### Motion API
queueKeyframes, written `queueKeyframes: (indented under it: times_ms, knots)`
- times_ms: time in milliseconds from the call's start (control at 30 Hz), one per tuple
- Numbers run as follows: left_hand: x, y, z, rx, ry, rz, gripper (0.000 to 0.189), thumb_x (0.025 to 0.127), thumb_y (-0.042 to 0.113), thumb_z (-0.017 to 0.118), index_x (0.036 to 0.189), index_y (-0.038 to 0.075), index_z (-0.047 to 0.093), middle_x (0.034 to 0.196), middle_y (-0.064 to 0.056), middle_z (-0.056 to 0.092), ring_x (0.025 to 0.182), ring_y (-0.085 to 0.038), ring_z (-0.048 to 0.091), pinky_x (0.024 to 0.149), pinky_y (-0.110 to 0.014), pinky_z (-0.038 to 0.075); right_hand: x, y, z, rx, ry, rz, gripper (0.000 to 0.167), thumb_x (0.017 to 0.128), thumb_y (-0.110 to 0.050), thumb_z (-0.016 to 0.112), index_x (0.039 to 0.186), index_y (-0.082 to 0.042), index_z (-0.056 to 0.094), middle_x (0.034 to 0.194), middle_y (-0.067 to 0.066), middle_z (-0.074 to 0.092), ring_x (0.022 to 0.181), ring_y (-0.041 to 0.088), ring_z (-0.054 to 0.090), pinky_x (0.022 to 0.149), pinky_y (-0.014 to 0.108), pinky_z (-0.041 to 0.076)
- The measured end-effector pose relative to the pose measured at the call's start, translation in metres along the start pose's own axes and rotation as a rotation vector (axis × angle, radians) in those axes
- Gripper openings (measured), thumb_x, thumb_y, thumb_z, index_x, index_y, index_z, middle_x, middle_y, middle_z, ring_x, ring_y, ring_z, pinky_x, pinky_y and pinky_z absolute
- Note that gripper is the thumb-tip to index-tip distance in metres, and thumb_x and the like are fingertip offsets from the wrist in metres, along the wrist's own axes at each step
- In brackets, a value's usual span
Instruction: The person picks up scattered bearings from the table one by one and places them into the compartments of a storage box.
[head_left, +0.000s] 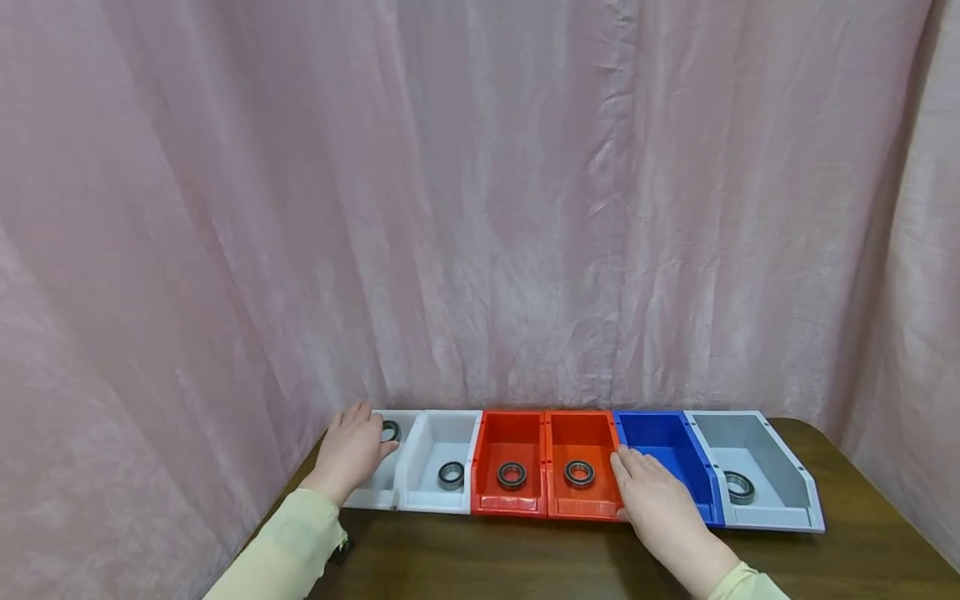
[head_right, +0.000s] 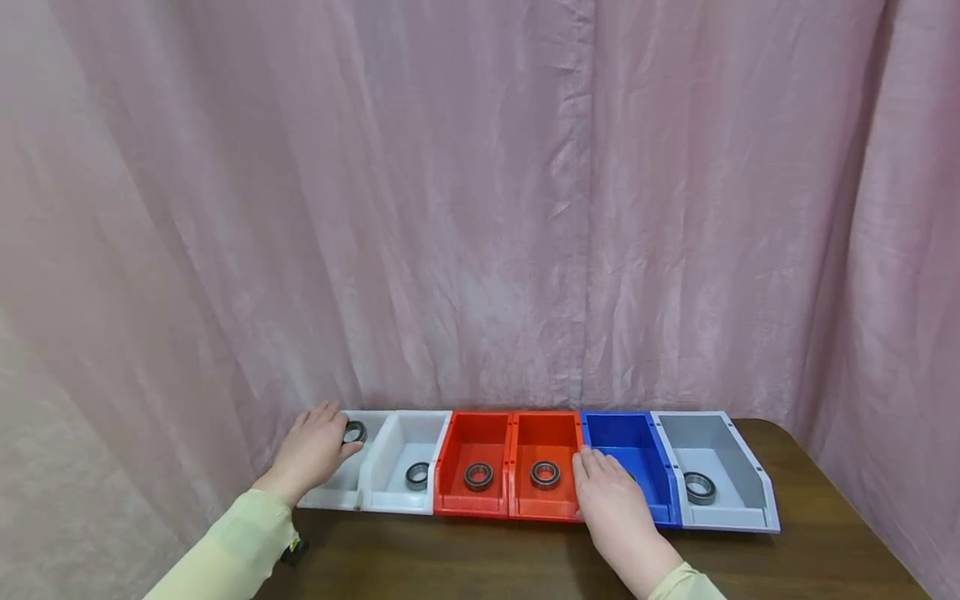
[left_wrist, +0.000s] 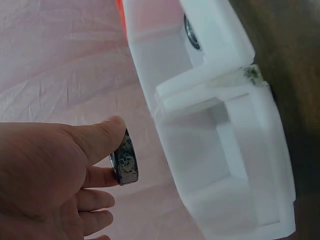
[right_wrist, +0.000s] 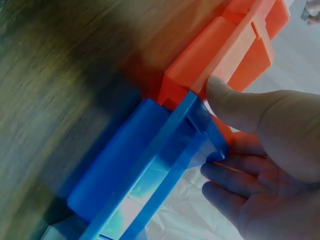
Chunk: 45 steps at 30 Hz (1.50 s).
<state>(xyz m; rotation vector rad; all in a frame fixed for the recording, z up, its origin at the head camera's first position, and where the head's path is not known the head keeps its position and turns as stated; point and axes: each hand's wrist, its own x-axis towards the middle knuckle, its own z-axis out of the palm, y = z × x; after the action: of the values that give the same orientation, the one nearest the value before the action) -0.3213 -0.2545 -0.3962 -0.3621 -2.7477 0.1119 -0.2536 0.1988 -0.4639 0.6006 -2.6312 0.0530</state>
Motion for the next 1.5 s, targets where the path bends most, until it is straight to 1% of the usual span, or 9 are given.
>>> queueKeyframes:
  times_ms: [133, 233, 333, 467, 867, 1000, 1133, 1333, 1500]
  knots:
    - [0.013, -0.002, -0.006, -0.011, -0.005, 0.002, 0.055, 0.102, 0.034, 0.082, 0.128, -0.013, 0.068, 0.152, -0.038, 0.056, 0.147, -0.053, 0.049, 0.120, -0.069, 0.039, 0.005, 0.003, -0.004, -0.024, 0.013, -0.008, 0.073, 0.079, -0.019, 0.099, 0.137, 0.013, 0.068, 0.141, 0.031, 0.067, 0.133, 0.046, 0.066, 0.115, 0.057, 0.050]
    - [0.019, -0.002, -0.005, -0.008, 0.006, 0.010, 0.054, 0.101, 0.033, 0.082, 0.127, -0.013, 0.069, 0.149, -0.036, 0.058, 0.145, -0.051, 0.051, 0.118, -0.068, 0.041, 0.008, 0.005, -0.006, -0.020, -0.003, 0.000, 0.073, 0.080, -0.019, 0.099, 0.138, 0.013, 0.067, 0.142, 0.032, 0.067, 0.134, 0.047, 0.065, 0.116, 0.057, 0.050]
    - [0.017, -0.003, 0.000, -0.009, 0.006, 0.005, 0.056, 0.101, 0.032, 0.083, 0.128, -0.014, 0.068, 0.146, -0.035, 0.060, 0.143, -0.050, 0.053, 0.117, -0.067, 0.042, 0.007, 0.003, -0.004, 0.003, -0.037, 0.013, 0.072, 0.082, -0.018, 0.098, 0.138, 0.014, 0.066, 0.142, 0.033, 0.066, 0.134, 0.047, 0.064, 0.116, 0.058, 0.050]
    - [0.014, -0.007, 0.009, -0.026, -0.019, -0.013, 0.059, 0.101, 0.031, 0.083, 0.131, -0.016, 0.066, 0.147, -0.036, 0.059, 0.143, -0.051, 0.052, 0.118, -0.067, 0.042, 0.003, 0.001, 0.003, 0.022, -0.051, 0.022, 0.071, 0.082, -0.017, 0.098, 0.137, 0.014, 0.067, 0.142, 0.033, 0.066, 0.134, 0.047, 0.064, 0.116, 0.059, 0.050]
    - [0.017, -0.016, 0.026, -0.093, -0.067, -0.077, 0.055, 0.102, 0.029, 0.082, 0.131, -0.016, 0.066, 0.154, -0.038, 0.053, 0.147, -0.054, 0.047, 0.119, -0.071, 0.038, -0.001, -0.002, 0.005, 0.012, -0.009, 0.005, 0.072, 0.080, -0.017, 0.099, 0.137, 0.014, 0.067, 0.142, 0.033, 0.066, 0.133, 0.047, 0.065, 0.115, 0.059, 0.050]
    - [0.018, -0.018, 0.030, -0.099, -0.087, -0.092, 0.051, 0.103, 0.030, 0.081, 0.127, -0.014, 0.068, 0.154, -0.037, 0.053, 0.147, -0.055, 0.046, 0.119, -0.072, 0.037, -0.001, -0.001, 0.004, 0.001, 0.014, -0.006, 0.072, 0.079, -0.016, 0.099, 0.137, 0.014, 0.067, 0.141, 0.033, 0.067, 0.133, 0.047, 0.065, 0.115, 0.059, 0.050]
    - [0.018, -0.018, 0.033, -0.092, -0.099, -0.095, 0.048, 0.102, 0.031, 0.081, 0.123, -0.012, 0.070, 0.151, -0.036, 0.055, 0.144, -0.054, 0.049, 0.117, -0.071, 0.039, -0.002, -0.001, 0.004, -0.004, 0.032, -0.015, 0.072, 0.078, -0.016, 0.099, 0.136, 0.014, 0.068, 0.141, 0.032, 0.067, 0.132, 0.046, 0.066, 0.115, 0.058, 0.050]
    - [0.017, -0.019, 0.036, -0.079, -0.099, -0.092, 0.045, 0.102, 0.031, 0.081, 0.118, -0.009, 0.071, 0.135, -0.032, 0.061, 0.135, -0.049, 0.054, 0.112, -0.069, 0.044, -0.001, -0.001, 0.002, -0.014, 0.033, -0.019, 0.073, 0.078, -0.017, 0.099, 0.136, 0.014, 0.068, 0.141, 0.032, 0.067, 0.133, 0.046, 0.066, 0.114, 0.058, 0.051]
    - [0.018, -0.019, 0.042, -0.075, -0.101, -0.108, 0.045, 0.102, 0.031, 0.082, 0.119, -0.010, 0.071, 0.137, -0.032, 0.061, 0.134, -0.048, 0.054, 0.112, -0.068, 0.044, -0.001, -0.001, 0.001, -0.009, 0.018, -0.012, 0.073, 0.079, -0.017, 0.099, 0.138, 0.014, 0.067, 0.143, 0.032, 0.066, 0.134, 0.046, 0.065, 0.115, 0.058, 0.050]
